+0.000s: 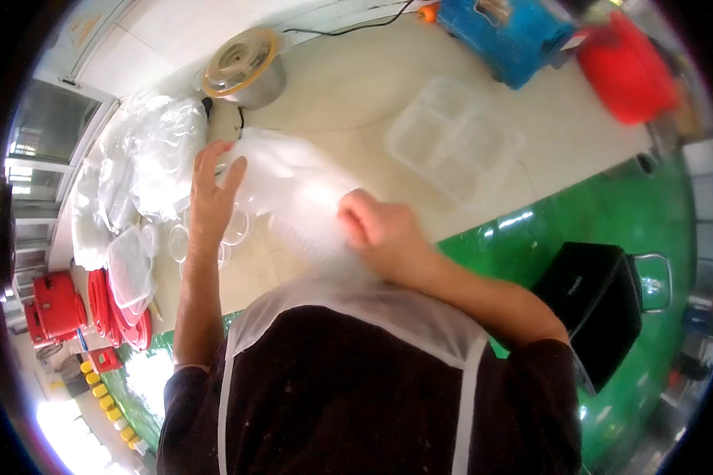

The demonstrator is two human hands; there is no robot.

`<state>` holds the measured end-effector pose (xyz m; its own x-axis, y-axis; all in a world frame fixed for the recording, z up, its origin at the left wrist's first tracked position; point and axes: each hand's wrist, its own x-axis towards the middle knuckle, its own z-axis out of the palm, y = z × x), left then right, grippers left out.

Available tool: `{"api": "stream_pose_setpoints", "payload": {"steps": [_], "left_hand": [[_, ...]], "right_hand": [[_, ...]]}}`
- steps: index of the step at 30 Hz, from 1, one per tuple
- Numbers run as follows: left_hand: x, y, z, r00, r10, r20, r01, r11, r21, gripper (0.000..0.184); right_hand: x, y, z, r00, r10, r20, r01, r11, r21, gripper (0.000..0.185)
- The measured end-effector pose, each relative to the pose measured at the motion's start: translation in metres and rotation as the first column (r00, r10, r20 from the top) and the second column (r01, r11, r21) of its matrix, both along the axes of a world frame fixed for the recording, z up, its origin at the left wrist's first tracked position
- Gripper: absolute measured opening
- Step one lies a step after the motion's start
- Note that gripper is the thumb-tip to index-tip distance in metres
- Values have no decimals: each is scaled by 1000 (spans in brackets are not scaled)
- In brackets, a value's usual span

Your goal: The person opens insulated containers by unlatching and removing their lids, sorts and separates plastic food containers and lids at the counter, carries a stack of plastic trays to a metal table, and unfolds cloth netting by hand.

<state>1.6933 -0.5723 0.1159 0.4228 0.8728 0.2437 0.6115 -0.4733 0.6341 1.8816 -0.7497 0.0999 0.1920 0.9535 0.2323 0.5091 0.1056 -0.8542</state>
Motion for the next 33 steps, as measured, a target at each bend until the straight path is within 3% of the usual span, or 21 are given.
{"api": "stream_pose_setpoints", "payload": {"steps": [1, 2, 3, 6, 7, 8, 10, 12, 14, 16, 19, 21, 22, 23, 28, 33], "left_hand": [[3, 6, 0, 997, -12, 74, 14, 999, -29, 42], [5, 2, 9, 961, 44, 274, 15, 978, -208, 44], [1, 10, 18, 953, -69, 295, 139, 965, -223, 47], [-12, 4, 24, 863, -76, 500, 263, 912, -316, 53], [-24, 0, 12, 841, 35, 539, 188, 916, -353, 55], [-28, -6, 13, 782, 42, 622, 245, 897, -368, 55], [-36, -16, 7, 715, 196, 671, 199, 863, -464, 54], [-54, -30, -18, 698, 285, 657, 149, 839, -523, 52], [-70, -34, -62, 736, 286, 614, 111, 843, -526, 51], [-67, -36, -61, 775, 310, 551, 86, 811, -579, 53], [-63, -34, -51, 748, 344, 568, 111, 779, -618, 54], [-65, -23, -38, 744, 313, 591, 118, 808, -577, 54], [-53, -23, -21, 788, 288, 544, 15, 874, -485, 54], [-45, -23, 0, 863, 273, 426, -51, 884, -465, 56], [-18, 8, 36, 978, -1, 211, 69, 947, -313, 55], [14, 24, 46, 966, -58, 252, 157, 905, -394, 53]], "right_hand": [[-2, 3, 1, 998, 36, 51, -39, 997, 64, 4], [-5, 7, 4, 992, 63, 109, -76, 990, 118, 5], [-6, 8, 7, 982, 81, 170, -109, 980, 164, 5], [3, 12, 25, 970, 109, 218, -163, 955, 249, 6], [6, 13, 31, 984, 79, 161, -123, 952, 280, 5], [8, 15, 35, 993, 56, 100, -85, 946, 312, 5], [15, 13, 51, 1000, 23, 18, -28, 919, 393, 3], [21, 8, 75, 984, -18, -179, 124, 789, 602, 2], [39, 2, 95, 989, -126, -81, 147, 719, 679, 6], [75, -8, 103, 916, -304, 261, 72, 766, 639, 11], [128, -7, 75, 639, -472, 607, 32, 805, 593, 5], [161, -30, 34, 527, -435, 730, 29, 868, 496, 10], [174, -43, 16, 493, -385, 780, 32, 904, 426, 11], [185, -57, -3, 460, -330, 824, 40, 935, 352, 12], [214, -95, -66, 508, -206, 836, 42, 976, 215, 9], [236, -99, -93, 487, -134, 863, 14, 989, 145, 19]]}}
